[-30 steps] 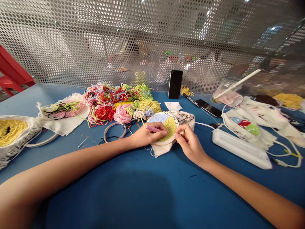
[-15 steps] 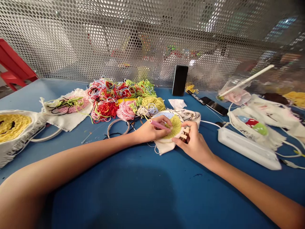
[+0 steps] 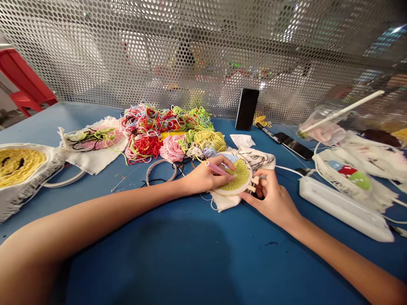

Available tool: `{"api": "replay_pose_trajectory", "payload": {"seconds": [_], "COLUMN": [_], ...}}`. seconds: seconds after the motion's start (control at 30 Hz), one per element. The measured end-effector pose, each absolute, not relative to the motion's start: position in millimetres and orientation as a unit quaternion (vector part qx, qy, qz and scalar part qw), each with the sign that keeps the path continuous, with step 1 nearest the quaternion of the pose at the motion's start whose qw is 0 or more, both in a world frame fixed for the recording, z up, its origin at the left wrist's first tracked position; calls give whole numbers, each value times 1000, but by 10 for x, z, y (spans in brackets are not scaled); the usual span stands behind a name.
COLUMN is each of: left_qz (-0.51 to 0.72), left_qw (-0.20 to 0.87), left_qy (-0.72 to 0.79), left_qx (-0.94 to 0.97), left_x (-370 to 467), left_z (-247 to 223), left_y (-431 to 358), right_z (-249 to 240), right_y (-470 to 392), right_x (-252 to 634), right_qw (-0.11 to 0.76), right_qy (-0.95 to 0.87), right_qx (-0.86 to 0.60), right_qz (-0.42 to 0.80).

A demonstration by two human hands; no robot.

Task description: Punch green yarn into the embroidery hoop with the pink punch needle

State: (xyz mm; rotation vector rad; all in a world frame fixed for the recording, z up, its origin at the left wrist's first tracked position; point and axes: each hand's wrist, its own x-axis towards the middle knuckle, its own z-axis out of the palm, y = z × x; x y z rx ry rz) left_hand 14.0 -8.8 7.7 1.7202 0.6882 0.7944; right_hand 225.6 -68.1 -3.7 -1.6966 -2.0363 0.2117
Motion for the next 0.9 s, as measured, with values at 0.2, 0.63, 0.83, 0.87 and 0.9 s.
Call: {"api": "replay_pose_trajectory", "payload": {"seconds": [0.2, 0.63, 0.83, 0.87, 0.9], "left_qz": [393, 414, 449, 456, 465], "left_qw": [538, 502, 525, 526, 526], "left_qy": [275, 284, 279, 279, 279], "left_qx": [693, 704, 667, 662, 655], "left_x": [146, 146, 126, 124, 123], "left_z": [101, 52, 41, 46, 53], "left_y": [-77, -131, -139, -142, -146], "right_z": [-56, -57, -61, -60, -59], "right_y": [-662, -653, -639, -640, -642], "right_x": [2306, 2320, 2322, 2321, 2320], "right_qw": [208, 228, 204, 201, 199], "right_qy": [-781, -793, -785, -785, -785], "right_qx": [-586, -560, -581, -582, -583], "right_qz": [-60, -71, -70, -68, -67]}}
